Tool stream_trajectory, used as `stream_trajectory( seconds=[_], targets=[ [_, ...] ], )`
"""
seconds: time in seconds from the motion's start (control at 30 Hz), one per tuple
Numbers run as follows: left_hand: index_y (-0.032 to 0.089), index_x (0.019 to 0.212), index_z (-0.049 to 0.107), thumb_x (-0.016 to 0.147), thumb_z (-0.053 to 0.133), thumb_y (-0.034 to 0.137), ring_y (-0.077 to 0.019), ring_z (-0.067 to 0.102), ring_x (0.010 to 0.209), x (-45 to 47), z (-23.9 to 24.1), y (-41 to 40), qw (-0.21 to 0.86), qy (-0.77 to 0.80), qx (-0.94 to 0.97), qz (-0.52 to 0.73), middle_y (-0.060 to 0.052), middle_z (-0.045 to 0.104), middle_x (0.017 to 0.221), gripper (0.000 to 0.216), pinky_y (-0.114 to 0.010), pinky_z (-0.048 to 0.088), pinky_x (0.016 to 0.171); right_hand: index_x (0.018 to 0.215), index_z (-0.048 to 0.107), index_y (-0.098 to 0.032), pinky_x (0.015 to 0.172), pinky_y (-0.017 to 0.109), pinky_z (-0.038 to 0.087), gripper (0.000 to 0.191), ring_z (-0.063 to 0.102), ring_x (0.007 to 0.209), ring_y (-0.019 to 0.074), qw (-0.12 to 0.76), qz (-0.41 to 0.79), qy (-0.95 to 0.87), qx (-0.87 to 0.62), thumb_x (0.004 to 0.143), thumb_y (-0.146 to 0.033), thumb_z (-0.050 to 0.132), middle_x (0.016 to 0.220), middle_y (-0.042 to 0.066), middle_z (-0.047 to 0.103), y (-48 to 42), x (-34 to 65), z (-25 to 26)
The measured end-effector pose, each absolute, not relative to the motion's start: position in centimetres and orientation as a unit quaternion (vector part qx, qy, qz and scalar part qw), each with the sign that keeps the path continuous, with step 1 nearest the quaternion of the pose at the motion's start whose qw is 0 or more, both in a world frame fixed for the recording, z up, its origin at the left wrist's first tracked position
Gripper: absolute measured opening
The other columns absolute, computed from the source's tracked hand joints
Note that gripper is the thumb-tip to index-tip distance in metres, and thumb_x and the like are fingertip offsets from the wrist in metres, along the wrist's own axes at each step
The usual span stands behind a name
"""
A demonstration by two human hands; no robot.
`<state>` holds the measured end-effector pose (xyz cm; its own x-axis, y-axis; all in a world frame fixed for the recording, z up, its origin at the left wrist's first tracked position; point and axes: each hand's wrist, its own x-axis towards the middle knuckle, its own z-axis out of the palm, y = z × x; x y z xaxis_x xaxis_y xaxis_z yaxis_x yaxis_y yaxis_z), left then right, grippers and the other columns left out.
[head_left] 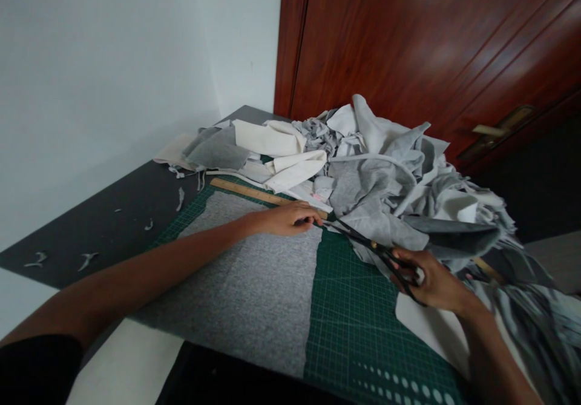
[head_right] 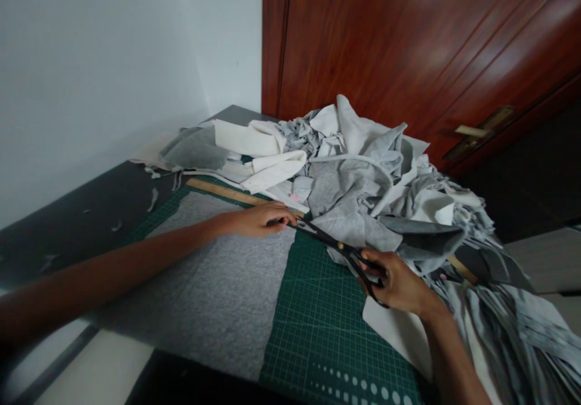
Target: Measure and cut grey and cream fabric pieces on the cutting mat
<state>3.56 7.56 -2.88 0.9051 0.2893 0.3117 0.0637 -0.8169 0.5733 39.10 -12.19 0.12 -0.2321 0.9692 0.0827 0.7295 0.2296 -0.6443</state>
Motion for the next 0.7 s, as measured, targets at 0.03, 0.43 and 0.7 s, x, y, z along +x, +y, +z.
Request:
stream_trajectory(
  seconds=[0.03,0.43,0.7],
  targets=[
    [0.022,0.122,0.070,0.107,0.051,0.026,-0.0220,0.066,0.118,3.5,-2.9,7.4,0.281,0.094,0.934,0.198,-0.011,0.074,0.121,0.025,-0.039,0.049,0.108,0.088,0.071,-0.023,0.063,0.027,0.057,0.015,0.069,0.070,0.0206,0.223,0.231,-0.749,-0.579,0.077,-0.030,0.078,0.079,0.002,0.073,-12.4,39.5,0.2],
    [0.020,0.131,0.064,0.112,0.036,0.023,-0.0221,0.065,0.116,3.6,-2.6,7.1,0.222,0.144,0.925,0.274,-0.011,0.070,0.117,0.034,-0.039,0.052,0.107,0.093,0.070,-0.022,0.058,0.030,0.044,0.025,0.065,0.059,0.0206,0.138,0.100,-0.744,-0.646,0.070,-0.032,0.066,0.071,0.002,0.072,-11.2,40.6,-0.1],
    [0.019,0.107,0.067,0.098,0.045,0.007,-0.0249,0.063,0.113,3.6,-3.4,8.2,0.106,0.224,0.920,0.304,-0.009,0.070,0.111,0.026,-0.044,0.052,0.105,0.094,0.065,-0.024,0.060,0.029,0.045,0.027,0.064,0.059,0.0189,0.207,0.061,-0.690,-0.691,0.074,-0.042,0.064,0.069,-0.001,0.069,-9.5,41.7,-3.0]
  ],
)
